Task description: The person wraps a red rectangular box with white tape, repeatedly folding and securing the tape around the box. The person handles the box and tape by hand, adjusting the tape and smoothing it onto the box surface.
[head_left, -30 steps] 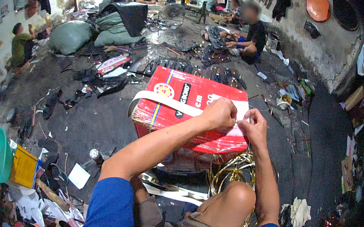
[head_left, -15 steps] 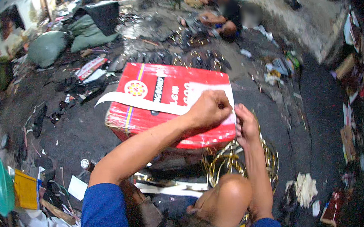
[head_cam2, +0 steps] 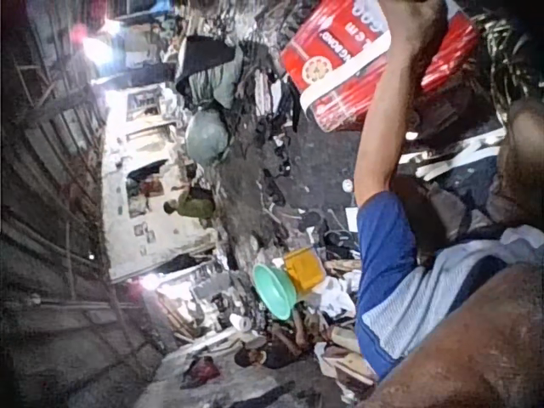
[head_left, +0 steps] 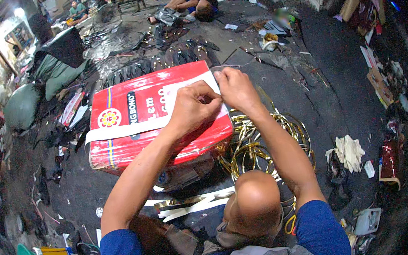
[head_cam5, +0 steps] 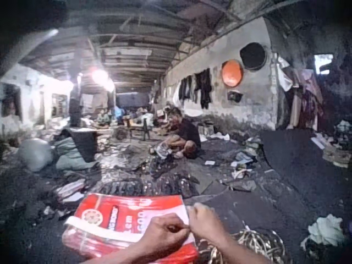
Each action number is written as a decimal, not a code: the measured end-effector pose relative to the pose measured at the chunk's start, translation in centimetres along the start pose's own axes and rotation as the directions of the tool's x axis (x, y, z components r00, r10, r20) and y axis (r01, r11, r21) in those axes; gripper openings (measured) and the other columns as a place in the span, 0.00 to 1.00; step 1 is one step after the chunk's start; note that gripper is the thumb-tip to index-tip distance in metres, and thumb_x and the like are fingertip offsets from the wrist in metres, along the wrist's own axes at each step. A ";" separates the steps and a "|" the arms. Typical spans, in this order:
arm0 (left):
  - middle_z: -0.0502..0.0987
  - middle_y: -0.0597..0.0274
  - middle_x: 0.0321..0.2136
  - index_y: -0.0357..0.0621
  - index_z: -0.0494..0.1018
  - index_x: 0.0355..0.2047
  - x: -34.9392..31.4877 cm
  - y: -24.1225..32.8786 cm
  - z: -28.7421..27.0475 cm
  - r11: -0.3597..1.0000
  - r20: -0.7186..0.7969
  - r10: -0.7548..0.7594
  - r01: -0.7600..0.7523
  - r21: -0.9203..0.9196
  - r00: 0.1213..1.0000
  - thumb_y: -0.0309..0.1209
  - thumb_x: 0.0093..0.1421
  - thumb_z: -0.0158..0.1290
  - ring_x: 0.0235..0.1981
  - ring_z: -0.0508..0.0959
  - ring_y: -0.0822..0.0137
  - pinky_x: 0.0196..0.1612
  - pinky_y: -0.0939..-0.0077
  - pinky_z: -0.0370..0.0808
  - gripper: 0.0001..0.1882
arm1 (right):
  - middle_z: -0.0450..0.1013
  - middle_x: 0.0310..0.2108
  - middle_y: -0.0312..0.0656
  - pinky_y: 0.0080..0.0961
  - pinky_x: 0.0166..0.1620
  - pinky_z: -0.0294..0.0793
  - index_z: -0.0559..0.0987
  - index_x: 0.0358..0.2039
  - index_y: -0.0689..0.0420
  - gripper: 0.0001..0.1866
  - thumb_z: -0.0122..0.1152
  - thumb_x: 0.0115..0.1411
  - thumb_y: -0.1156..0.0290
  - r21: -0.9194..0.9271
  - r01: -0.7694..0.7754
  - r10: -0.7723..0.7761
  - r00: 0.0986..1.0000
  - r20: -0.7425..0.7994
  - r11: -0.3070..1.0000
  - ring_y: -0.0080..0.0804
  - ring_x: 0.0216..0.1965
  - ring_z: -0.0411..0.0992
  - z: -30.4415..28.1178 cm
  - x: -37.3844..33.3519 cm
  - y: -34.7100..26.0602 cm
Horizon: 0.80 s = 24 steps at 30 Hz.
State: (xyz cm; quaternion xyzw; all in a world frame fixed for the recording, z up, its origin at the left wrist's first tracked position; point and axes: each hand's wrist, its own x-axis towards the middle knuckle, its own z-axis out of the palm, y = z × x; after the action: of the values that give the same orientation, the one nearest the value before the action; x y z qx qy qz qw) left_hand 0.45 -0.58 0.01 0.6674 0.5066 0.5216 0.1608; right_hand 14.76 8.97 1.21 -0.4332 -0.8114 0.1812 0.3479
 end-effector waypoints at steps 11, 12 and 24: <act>0.83 0.62 0.29 0.35 0.82 0.27 -0.4 0.2 -0.5 0.997 0.005 -0.068 0.068 0.030 0.998 0.23 0.57 0.64 0.31 0.81 0.75 0.34 0.80 0.78 0.03 | 0.80 0.33 0.57 0.44 0.44 0.76 0.82 0.34 0.65 0.09 0.57 0.62 0.72 0.429 -0.150 0.198 0.978 -0.069 0.891 0.52 0.38 0.80 9.4 -4.5 8.2; 0.83 0.62 0.29 0.35 0.82 0.28 -0.5 0.3 -0.5 0.997 0.006 -0.074 0.074 0.035 0.997 0.23 0.57 0.64 0.31 0.81 0.75 0.34 0.80 0.78 0.03 | 0.80 0.34 0.57 0.43 0.45 0.76 0.82 0.35 0.65 0.09 0.57 0.61 0.73 0.420 -0.209 0.249 0.967 -0.044 0.883 0.53 0.40 0.79 10.6 -5.2 9.5; 0.83 0.60 0.28 0.35 0.83 0.28 -0.3 0.2 0.0 0.999 0.003 -0.048 0.048 0.020 0.999 0.24 0.55 0.65 0.29 0.82 0.72 0.34 0.76 0.78 0.04 | 0.76 0.28 0.56 0.46 0.37 0.71 0.78 0.28 0.65 0.16 0.53 0.62 0.64 0.378 -0.416 0.429 0.902 0.052 0.827 0.52 0.31 0.73 23.8 -15.2 25.3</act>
State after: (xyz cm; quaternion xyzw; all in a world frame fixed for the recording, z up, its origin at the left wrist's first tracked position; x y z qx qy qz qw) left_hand 0.59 -0.90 0.00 0.6575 0.5275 0.5113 0.1675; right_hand 18.06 10.68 -36.55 -0.5291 -0.6386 0.3997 0.3905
